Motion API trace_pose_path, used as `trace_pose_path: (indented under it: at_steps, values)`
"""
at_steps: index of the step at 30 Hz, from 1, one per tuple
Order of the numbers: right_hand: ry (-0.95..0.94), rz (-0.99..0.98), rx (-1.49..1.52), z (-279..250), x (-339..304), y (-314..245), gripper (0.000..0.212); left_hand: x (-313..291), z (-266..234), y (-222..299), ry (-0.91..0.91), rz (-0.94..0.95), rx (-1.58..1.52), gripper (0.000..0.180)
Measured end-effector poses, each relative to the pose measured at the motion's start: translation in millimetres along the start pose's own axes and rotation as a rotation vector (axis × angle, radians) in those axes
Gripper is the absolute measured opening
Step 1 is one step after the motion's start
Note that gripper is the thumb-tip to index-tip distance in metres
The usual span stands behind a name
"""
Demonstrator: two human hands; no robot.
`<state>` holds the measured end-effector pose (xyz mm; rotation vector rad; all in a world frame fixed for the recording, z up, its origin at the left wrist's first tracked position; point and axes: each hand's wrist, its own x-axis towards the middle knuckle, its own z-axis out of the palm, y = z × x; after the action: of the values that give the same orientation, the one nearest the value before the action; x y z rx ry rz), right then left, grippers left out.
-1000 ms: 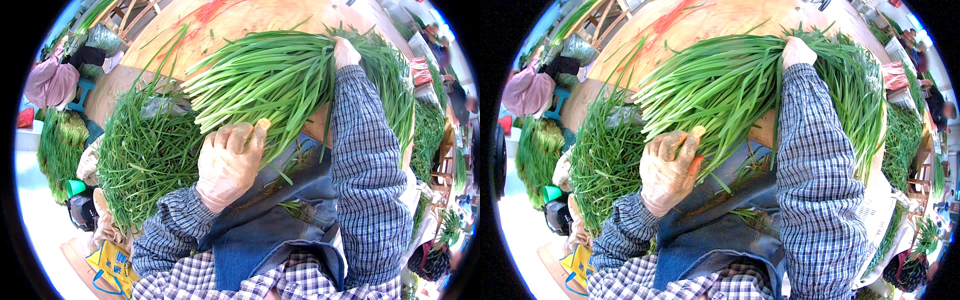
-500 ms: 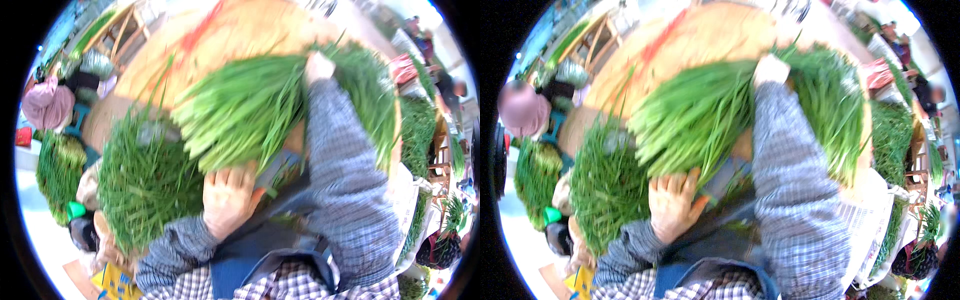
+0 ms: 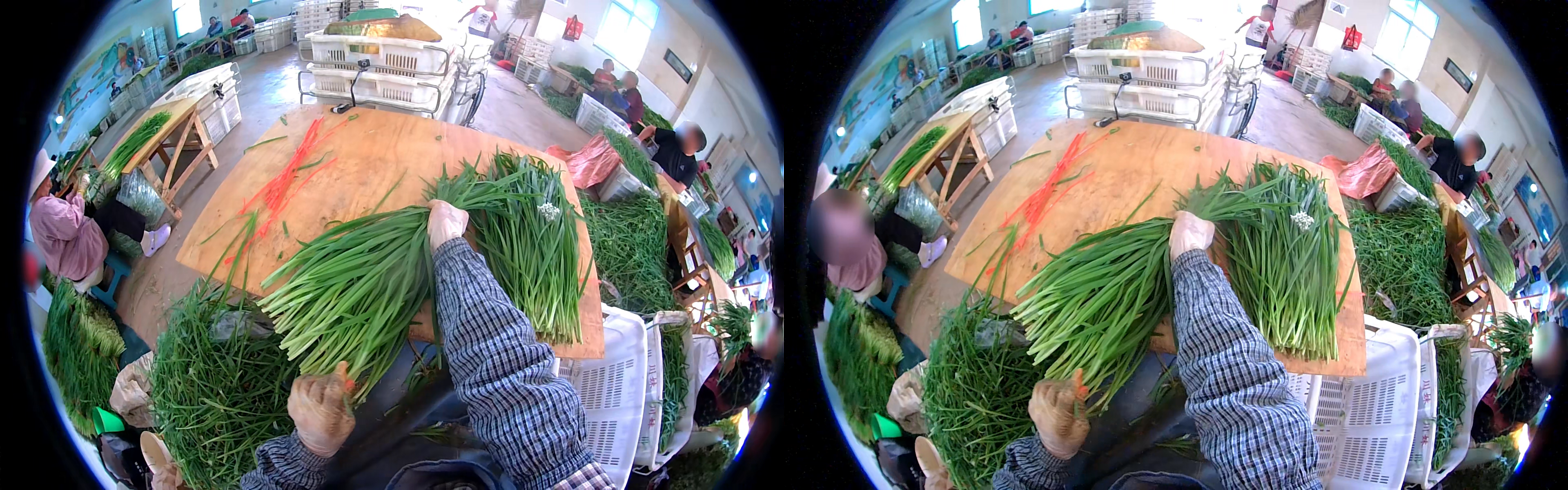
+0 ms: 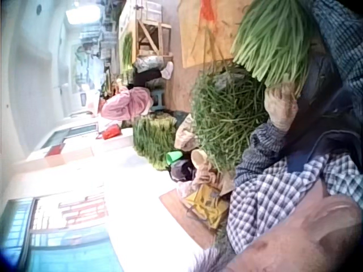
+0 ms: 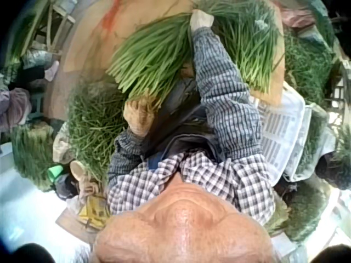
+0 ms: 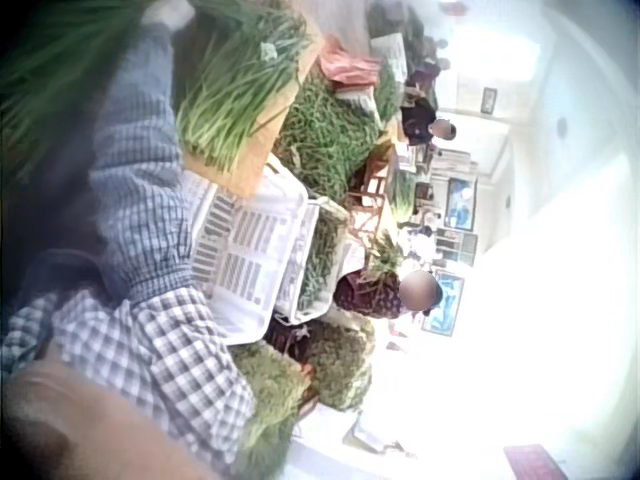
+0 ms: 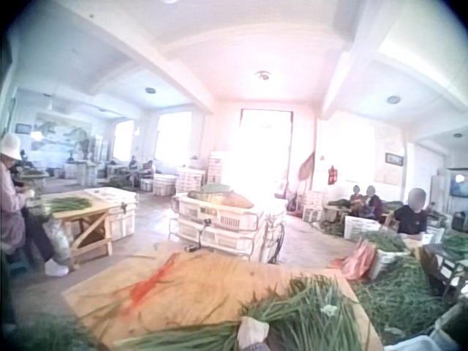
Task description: The person gathers green plants into bunches, aligns the stems by shaking and tapping them on a wooden board, and secures each bundle with a red tie.
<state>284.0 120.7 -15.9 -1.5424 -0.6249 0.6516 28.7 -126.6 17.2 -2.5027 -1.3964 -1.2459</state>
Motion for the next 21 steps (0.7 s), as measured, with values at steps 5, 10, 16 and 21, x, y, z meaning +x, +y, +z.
trace_pose_path:
  at_steps: [5,10,16,21]
  values:
    - [0.074,-0.001,0.034,-4,-12,-17,0.023,-14,-5,-20,0.012,-0.063,0.04,0.039]
    - [0.023,-0.386,0.026,4,-2,-14,0.018,-32,-36,-53,0.12,-0.133,0.088,0.027]
    - [-0.102,-0.741,-1.176,-59,48,-5,0.023,-84,-77,-110,-0.229,-0.473,0.619,0.027]
    - [-0.12,-0.584,-1.377,-51,32,-34,0.027,-79,-61,-59,-0.262,-0.528,0.035,0.035]
